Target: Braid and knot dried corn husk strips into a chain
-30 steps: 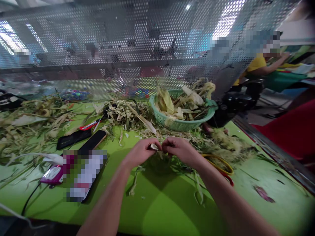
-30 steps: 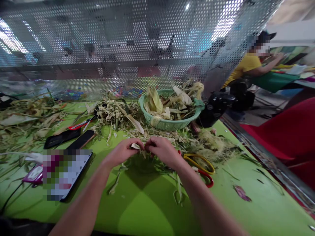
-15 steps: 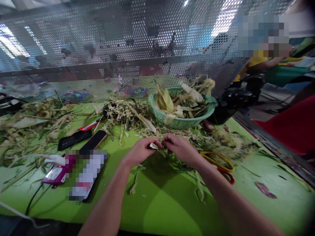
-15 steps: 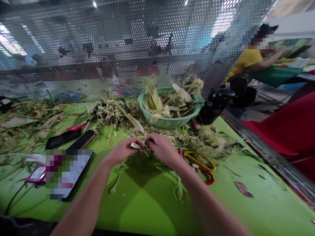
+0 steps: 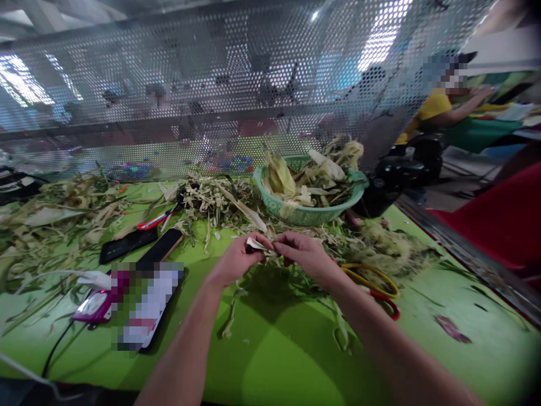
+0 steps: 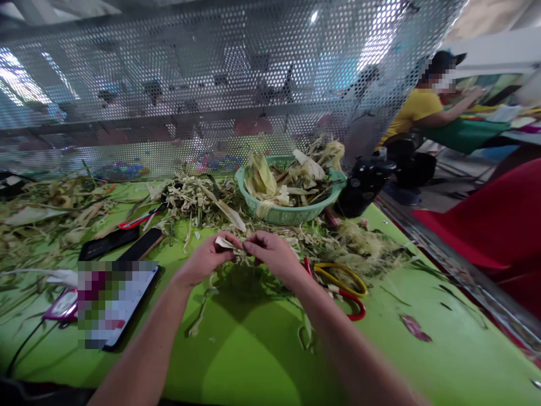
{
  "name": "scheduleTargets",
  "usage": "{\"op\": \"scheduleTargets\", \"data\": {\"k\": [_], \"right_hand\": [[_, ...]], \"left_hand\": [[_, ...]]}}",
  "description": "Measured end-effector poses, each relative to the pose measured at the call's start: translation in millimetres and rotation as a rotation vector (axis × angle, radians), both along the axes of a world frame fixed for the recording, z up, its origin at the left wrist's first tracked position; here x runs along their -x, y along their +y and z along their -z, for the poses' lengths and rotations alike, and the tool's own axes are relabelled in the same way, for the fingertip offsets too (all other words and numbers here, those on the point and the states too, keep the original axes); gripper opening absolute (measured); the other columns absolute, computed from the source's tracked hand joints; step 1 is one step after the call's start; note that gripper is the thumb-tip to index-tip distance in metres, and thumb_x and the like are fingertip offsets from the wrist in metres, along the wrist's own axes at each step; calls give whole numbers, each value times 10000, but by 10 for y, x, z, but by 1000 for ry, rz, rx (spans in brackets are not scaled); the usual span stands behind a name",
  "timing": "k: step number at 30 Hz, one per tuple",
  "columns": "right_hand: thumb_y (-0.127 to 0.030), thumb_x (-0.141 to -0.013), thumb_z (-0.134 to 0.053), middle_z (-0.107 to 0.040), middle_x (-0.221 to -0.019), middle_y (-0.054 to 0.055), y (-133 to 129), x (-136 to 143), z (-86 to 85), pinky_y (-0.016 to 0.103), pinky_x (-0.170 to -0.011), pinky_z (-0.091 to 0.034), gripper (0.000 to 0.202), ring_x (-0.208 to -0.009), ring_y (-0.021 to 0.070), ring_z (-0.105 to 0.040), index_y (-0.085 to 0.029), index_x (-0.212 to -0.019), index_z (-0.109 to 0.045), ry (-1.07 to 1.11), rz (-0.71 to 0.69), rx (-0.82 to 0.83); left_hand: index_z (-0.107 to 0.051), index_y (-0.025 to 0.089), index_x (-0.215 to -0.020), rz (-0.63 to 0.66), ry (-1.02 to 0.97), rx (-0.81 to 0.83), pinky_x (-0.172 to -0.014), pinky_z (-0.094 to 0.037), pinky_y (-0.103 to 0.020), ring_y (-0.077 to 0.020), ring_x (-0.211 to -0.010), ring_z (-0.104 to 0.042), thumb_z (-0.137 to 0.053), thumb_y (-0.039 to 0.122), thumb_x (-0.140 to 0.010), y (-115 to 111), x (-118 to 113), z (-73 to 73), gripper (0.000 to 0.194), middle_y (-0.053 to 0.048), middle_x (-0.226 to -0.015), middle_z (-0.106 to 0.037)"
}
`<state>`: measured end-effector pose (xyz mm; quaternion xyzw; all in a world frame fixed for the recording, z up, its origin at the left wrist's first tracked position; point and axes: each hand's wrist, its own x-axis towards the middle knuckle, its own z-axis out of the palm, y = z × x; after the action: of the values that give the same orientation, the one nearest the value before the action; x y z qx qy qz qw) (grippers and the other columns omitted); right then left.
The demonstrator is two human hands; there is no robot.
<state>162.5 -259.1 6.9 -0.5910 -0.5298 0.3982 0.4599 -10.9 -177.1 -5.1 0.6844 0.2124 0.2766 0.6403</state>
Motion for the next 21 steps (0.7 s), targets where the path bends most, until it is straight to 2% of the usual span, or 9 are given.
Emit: {"op": "scheduleTargets", "data": {"k": [5, 12, 21], "right_hand": [[-412, -786, -601, -518, -660, -22, 17, 2, 59, 239, -526, -384, 241, -570, 110, -477, -179, -741, -561, 21, 28, -22], [-312, -848, -495, -478, -613, -31, 35, 74, 117, 254, -571, -348, 194, -593, 126, -432, -199, -691, -485, -242, 134, -130], [-323, -855, -499, -457, -610, -36, 35, 69, 99, 254, -549, -340, 178, -572, 129, -420, -202, -726, -486, -174, 185, -175]], "left_hand": [[-617, 164, -912, 15, -5, 22, -701, -430, -228, -105, -723, -514, -653, 172, -747, -10, -18, 12, 169, 7, -789, -568], [-656, 149, -874, 37, 14, 69, -697, -413, -237, -117, -731, -522, -713, 244, -706, -58, -16, -9, 201, -22, -806, -602], [-632, 154, -915, 34, -4, 183, -651, -384, -211, -91, -678, -482, -740, 301, -697, -110, -4, -76, 285, 13, -729, -544]]}}
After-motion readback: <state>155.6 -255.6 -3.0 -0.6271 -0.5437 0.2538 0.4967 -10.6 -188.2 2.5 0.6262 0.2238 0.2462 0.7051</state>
